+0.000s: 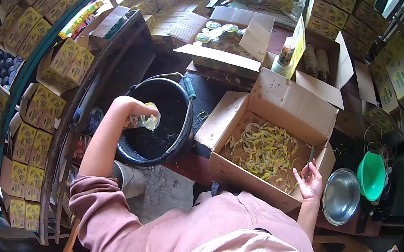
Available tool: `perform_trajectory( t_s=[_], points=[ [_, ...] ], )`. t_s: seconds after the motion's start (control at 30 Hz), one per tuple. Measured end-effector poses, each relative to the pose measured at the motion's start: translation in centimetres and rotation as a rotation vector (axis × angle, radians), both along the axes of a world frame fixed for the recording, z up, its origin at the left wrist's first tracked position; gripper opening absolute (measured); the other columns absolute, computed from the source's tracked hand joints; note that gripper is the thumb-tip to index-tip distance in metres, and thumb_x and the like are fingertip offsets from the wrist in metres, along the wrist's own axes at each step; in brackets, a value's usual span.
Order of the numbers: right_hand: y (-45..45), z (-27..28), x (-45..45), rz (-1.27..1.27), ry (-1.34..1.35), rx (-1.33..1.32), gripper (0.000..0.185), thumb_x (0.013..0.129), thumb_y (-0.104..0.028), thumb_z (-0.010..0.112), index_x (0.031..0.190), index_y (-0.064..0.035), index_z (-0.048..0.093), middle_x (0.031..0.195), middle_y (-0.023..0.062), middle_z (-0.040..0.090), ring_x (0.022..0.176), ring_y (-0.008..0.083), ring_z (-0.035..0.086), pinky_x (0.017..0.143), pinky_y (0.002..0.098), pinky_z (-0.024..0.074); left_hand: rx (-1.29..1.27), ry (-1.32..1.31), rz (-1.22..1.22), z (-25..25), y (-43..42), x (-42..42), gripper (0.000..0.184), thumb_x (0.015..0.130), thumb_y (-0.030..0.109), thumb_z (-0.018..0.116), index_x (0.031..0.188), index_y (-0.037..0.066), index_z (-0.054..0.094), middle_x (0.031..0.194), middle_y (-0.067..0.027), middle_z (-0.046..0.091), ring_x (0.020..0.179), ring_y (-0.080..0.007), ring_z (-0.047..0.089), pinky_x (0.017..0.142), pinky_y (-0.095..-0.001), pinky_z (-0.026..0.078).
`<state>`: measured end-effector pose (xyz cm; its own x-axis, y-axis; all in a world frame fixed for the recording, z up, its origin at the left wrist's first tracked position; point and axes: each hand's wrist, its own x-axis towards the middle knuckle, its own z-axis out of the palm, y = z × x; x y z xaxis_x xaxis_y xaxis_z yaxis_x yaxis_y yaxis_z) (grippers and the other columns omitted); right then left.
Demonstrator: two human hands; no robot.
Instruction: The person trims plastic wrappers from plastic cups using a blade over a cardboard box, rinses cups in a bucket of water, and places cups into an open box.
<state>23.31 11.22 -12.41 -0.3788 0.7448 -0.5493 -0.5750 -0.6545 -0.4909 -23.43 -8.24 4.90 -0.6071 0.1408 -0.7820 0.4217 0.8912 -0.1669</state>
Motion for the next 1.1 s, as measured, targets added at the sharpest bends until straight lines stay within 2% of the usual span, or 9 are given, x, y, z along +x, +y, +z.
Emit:
perform_trajectory(
  t_s=[0.13, 0.23, 0.37, 0.57, 0.77, 0.83, 0.9, 0.97, 1.1],
  points=[
    [-0.1, 0.4, -0.3, -0.004, -0.029, 0.028, 0.023, 0.079, -0.005, 0.059, 0.099, -0.0153, 0.061, 0.076, -0.0048, 0.063, 0.072, 0.0081, 0.059, 0.097, 0.0493, 0.0317, -0.004, 0.206, -0.296, -0.9, -0.8, 0.0, 0.110, 0.048, 0.039, 0.079, 0.131, 0.000, 0.020, 0.101, -0.0193, 0.058, 0.079, -0.0230, 0.062, 0.071, -0.0335, 0.050],
    [-0.2, 0.5, -0.4, 0.018, -0.034, 0.049, 0.023, 0.079, -0.005, 0.059, 0.099, -0.0152, 0.060, 0.076, -0.0045, 0.063, 0.072, 0.0083, 0.059, 0.097, 0.0478, 0.0325, -0.008, 0.130, -0.298, -0.3, -0.3, 0.0, 0.104, 0.048, 0.036, 0.078, 0.130, 0.001, 0.026, 0.102, -0.0178, 0.058, 0.075, -0.0216, 0.063, 0.067, -0.0321, 0.051],
    [-0.3, 0.7, -0.6, 0.031, -0.040, 0.074, 0.024, 0.079, -0.004, 0.058, 0.101, -0.0150, 0.059, 0.077, -0.0040, 0.063, 0.073, 0.0083, 0.060, 0.096, 0.0458, 0.0341, -0.084, 0.035, -0.283, -1.6, -0.3, -1.4, 0.068, 0.058, 0.044, 0.068, 0.107, 0.000, 0.055, 0.092, -0.0142, 0.062, 0.069, -0.0193, 0.063, 0.059, -0.0305, 0.051],
    [-0.5, 0.9, -0.6, 0.040, -0.049, 0.116, 0.023, 0.079, -0.004, 0.059, 0.099, -0.0149, 0.060, 0.077, -0.0039, 0.063, 0.072, 0.0082, 0.060, 0.095, 0.0445, 0.0359, 0.034, 0.175, -0.055, -1.0, -0.6, -1.5, 0.051, 0.064, 0.045, 0.058, 0.092, 0.003, 0.065, 0.084, -0.0136, 0.064, 0.073, -0.0213, 0.063, 0.064, -0.0304, 0.051],
    [-0.7, 1.3, -0.8, 0.050, -0.066, 0.151, 0.023, 0.079, -0.005, 0.059, 0.099, -0.0153, 0.059, 0.078, -0.0039, 0.063, 0.072, 0.0081, 0.060, 0.093, 0.0430, 0.0374, 0.126, 0.635, -0.476, 0.0, -0.1, -0.6, 0.031, 0.059, 0.027, 0.066, 0.082, 0.006, 0.066, 0.084, -0.0113, 0.065, 0.080, -0.0238, 0.063, 0.071, -0.0329, 0.051],
    [-0.8, 1.3, -0.8, 0.055, -0.061, 0.157, 0.024, 0.079, -0.005, 0.059, 0.100, -0.0154, 0.059, 0.078, -0.0039, 0.062, 0.072, 0.0082, 0.060, 0.093, 0.0423, 0.0378, -0.090, 0.433, -0.642, -1.0, 0.4, 2.5, 0.034, 0.064, 0.031, 0.066, 0.088, 0.007, 0.066, 0.087, -0.0108, 0.065, 0.080, -0.0230, 0.063, 0.072, -0.0334, 0.050],
    [-1.0, 1.3, -0.6, 0.057, -0.057, 0.179, 0.024, 0.079, -0.005, 0.059, 0.101, -0.0153, 0.058, 0.079, -0.0037, 0.063, 0.072, 0.0083, 0.060, 0.092, 0.0416, 0.0383, -0.318, -0.206, -0.363, -2.9, 0.0, 3.8, 0.041, 0.067, 0.039, 0.064, 0.094, 0.007, 0.065, 0.090, -0.0109, 0.065, 0.080, -0.0218, 0.063, 0.074, -0.0335, 0.049],
    [-0.8, 1.4, -0.6, 0.040, -0.051, 0.191, 0.025, 0.080, -0.003, 0.058, 0.102, -0.0139, 0.057, 0.079, -0.0023, 0.062, 0.072, 0.0091, 0.060, 0.090, 0.0407, 0.0398, -0.378, -0.110, -0.654, -3.2, -0.1, 5.2, 0.047, 0.070, 0.045, 0.062, 0.098, 0.006, 0.064, 0.092, -0.0116, 0.064, 0.080, -0.0217, 0.063, 0.075, -0.0333, 0.049],
    [-0.9, 1.1, -0.2, 0.025, -0.054, 0.185, 0.027, 0.080, -0.001, 0.056, 0.105, -0.0104, 0.054, 0.080, 0.0011, 0.063, 0.074, 0.0107, 0.060, 0.086, 0.0394, 0.0427, -0.280, 0.128, -0.601, -5.1, -1.1, 2.8, 0.041, 0.071, 0.043, 0.061, 0.092, 0.008, 0.066, 0.089, -0.0088, 0.065, 0.081, -0.0237, 0.063, 0.073, -0.0335, 0.050]
  ],
)
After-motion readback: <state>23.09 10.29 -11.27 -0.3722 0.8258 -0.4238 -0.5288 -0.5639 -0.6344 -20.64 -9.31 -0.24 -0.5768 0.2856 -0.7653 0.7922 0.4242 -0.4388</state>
